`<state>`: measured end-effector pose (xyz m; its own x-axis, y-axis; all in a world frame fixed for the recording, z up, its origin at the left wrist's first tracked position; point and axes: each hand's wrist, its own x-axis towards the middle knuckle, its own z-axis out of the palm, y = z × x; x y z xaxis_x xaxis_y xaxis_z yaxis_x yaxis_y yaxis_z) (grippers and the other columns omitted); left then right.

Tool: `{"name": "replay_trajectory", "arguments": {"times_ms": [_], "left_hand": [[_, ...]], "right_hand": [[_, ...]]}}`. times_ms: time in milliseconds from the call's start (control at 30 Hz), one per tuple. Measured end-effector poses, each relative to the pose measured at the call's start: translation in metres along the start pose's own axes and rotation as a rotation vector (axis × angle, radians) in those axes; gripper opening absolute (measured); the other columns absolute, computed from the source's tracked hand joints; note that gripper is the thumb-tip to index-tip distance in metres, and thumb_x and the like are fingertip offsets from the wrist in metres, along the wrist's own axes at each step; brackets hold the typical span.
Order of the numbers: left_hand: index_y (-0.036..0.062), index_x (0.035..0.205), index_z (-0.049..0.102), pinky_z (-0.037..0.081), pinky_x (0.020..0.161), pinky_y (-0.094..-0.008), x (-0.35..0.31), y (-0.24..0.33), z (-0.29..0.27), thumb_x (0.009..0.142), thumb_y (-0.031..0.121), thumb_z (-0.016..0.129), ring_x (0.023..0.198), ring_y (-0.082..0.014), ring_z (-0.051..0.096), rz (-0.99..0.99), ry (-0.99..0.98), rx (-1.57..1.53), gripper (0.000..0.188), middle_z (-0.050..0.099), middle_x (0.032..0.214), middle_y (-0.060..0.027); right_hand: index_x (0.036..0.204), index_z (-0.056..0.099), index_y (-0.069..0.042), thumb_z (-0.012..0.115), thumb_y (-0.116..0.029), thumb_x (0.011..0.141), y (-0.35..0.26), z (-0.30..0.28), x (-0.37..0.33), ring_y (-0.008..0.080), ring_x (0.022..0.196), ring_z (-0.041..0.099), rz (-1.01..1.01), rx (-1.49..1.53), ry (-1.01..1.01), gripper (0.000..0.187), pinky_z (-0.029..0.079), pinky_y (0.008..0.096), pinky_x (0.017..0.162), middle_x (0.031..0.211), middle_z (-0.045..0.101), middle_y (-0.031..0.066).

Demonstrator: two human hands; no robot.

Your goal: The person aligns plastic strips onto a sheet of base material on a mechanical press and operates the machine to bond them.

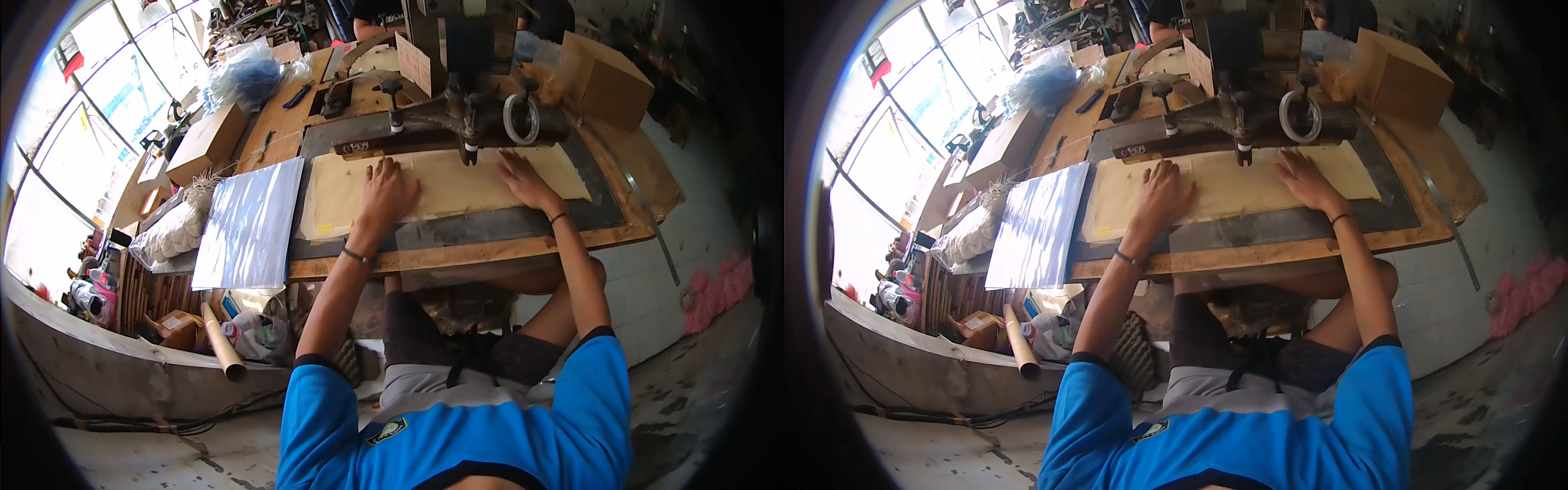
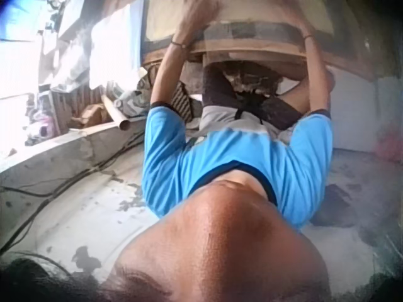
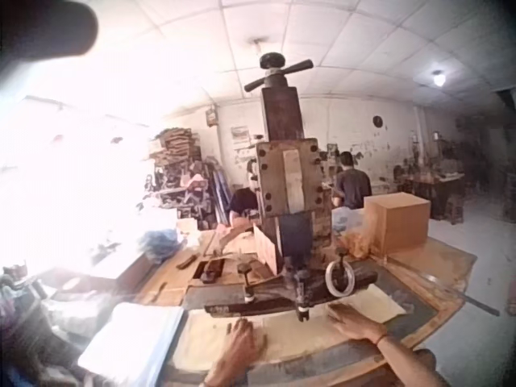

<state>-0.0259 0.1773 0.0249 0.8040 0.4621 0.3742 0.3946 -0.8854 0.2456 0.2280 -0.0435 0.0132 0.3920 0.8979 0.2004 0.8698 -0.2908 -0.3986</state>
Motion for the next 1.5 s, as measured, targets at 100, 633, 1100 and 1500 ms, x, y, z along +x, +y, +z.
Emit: {"name": "replay_trajectory", "arguments": {"times_ms": [100,633,1100,1500], "left_hand": [[-0.0107,0.135,0.052,0.021,0.122,-0.0572,-0.008,-0.011,-0.008,0.095,0.050,0.055,0.144,-0.0357,0.040,0.053,-0.052,0.027,0.073,0.052,0.145,-0.0223],[-0.0060,0.140,0.050,0.031,0.118,-0.0471,-0.007,-0.023,0.002,0.099,0.043,0.053,0.140,-0.0393,0.043,0.013,0.047,0.045,0.064,0.049,0.147,-0.0257],[-0.0043,0.138,0.054,0.034,0.116,-0.0461,-0.001,-0.017,-0.001,0.099,0.039,0.052,0.138,-0.0357,0.047,-0.015,0.040,0.067,0.058,0.052,0.147,-0.0211],[-0.0006,0.139,0.056,0.034,0.117,-0.0463,0.001,-0.021,0.004,0.100,0.039,0.049,0.138,-0.0349,0.047,-0.028,0.049,0.049,0.056,0.054,0.147,-0.0172]], "right_hand": [[0.155,0.034,-0.001,0.039,-0.044,0.108,0.025,-0.021,-0.011,0.0318,0.152,0.025,-0.059,0.004,-0.098,0.064,0.019,0.0457,0.125,0.164,0.029,0.0174],[0.153,0.040,-0.004,0.051,-0.046,0.104,-0.006,-0.025,-0.014,0.0319,0.151,0.028,-0.023,-0.131,-0.073,0.065,0.022,0.0429,0.124,0.162,0.034,0.0154],[0.138,0.058,-0.002,0.058,-0.038,0.101,0.012,-0.012,-0.022,0.0328,0.140,0.045,-0.151,-0.064,0.147,0.051,0.033,0.0430,0.117,0.151,0.050,0.0158],[0.134,0.061,-0.003,0.057,-0.038,0.102,0.011,-0.016,-0.020,0.0341,0.135,0.049,-0.157,0.001,0.184,0.048,0.037,0.0425,0.115,0.146,0.055,0.0152]]}}
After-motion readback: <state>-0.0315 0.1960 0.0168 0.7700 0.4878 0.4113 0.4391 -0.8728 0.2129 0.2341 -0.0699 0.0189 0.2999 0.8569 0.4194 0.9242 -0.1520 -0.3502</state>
